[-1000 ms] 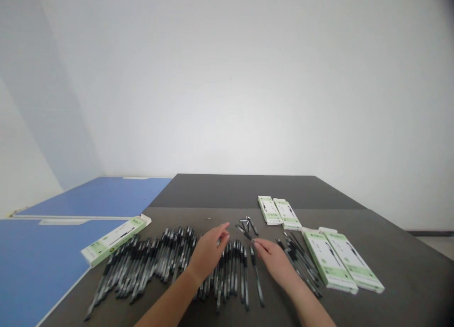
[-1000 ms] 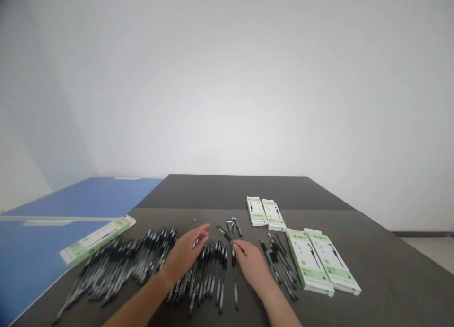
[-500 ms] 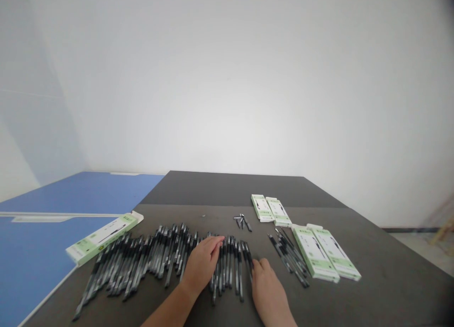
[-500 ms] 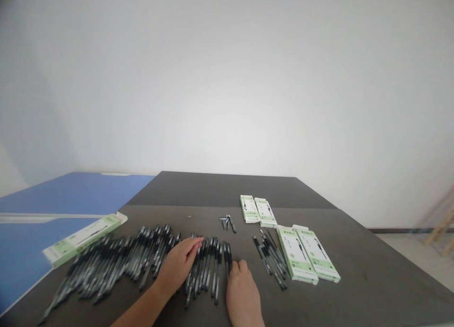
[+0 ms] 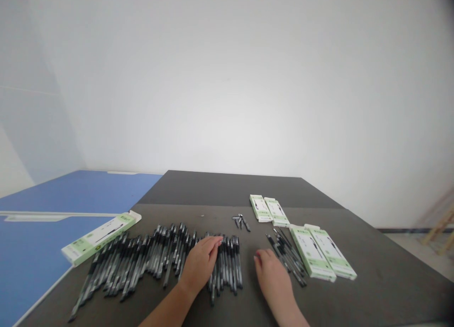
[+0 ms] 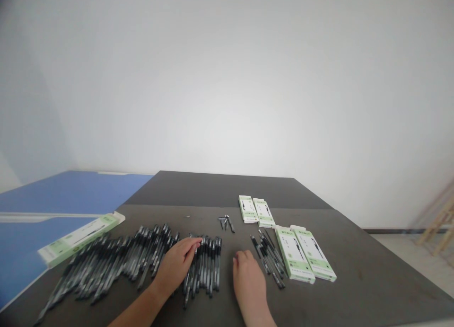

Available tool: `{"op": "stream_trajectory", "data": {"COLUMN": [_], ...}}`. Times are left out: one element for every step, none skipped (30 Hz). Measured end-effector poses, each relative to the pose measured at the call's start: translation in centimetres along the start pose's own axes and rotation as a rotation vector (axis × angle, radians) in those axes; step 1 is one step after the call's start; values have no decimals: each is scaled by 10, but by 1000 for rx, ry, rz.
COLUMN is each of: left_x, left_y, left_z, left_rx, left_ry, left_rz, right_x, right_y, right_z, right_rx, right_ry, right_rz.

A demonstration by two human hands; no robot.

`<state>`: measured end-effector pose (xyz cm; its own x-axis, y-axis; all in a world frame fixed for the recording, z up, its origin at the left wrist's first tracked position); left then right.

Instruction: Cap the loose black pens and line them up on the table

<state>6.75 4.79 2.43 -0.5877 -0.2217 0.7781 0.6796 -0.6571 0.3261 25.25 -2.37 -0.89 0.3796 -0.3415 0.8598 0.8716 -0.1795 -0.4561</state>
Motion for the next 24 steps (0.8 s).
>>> {"op": "stream_trajectory", "data": {"left_x": [0,1,1,1,1,1,1,0,0,0,0,0,0,0,0,0,0,0,0,0,1,1,1,2], "left_y": [1,1,2,3,4,5,6,6,6,6,5,4,4,3,3,2,2,3,3,3,3,3,3,2], "left_z": [0,0,1,1,1,1,1,1,1,1,0,0,0,0,0,0,0,0,1,1,0,0,0,0], "left_rx": [0,-1,-1,-2,-4,-4,-4,-4,-5,-5,-5,-5,-6,-5,-4,-2,-1,1,2,3,3,4,5,8], "left_ry": [1,1,2,0,-5,-10,-14,-17,-17,-14,-10,-7,-6,-5,-5,-7,-10,-12,-14,-13,-11,-7,-4,-1], "left_rz": [0,0,0,-1,-4,-9,-15,-22,-28,-32,-33,-32,-29,-24,-19,-16,-14,-12,-12,-12,-13,-15,-20,-28], "right_x": [11,21,30,36,40,42,42,40,38,35,32,29,27,25,23,22,20,19,17,15,14,13,12,12], "right_y": [14,28,42,53,60,66,68,70,70,69,68,67,66,65,64,63,63,63,62,62,61,60,59,57], "right_z": [0,0,1,1,2,3,5,6,7,8,9,10,11,13,14,16,17,19,20,22,23,24,25,26], "right_rx": [-28,-60,-101,-121,-131,-135,-132,-128,-126,-127,-133,-141,-148,-156,-163,-171,-179,-188,-195,-200,-203,-205,-205,-204], "right_ry": [25,42,53,51,44,30,12,-7,-26,-45,-59,-70,-77,-82,-86,-89,-95,-103,-112,-122,-130,-137,-143,-149], "right_rz": [-39,-84,-130,-165,-190,-212,-231,-248,-262,-273,-280,-282,-281,-278,-274,-269,-263,-254,-244,-231,-217,-200,-181,-160]}}
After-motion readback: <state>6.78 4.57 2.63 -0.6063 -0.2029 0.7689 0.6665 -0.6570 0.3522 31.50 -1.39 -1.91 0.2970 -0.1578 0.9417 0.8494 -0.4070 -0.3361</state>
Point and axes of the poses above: each hand's wrist, its own z-axis towards the middle knuckle, its own x-axis out of the back of the hand, y = z × x, the point moved 9 cm from there along z, towards the middle knuckle, and after that the axes turned 14 degrees about z, right-handed, at the moved point
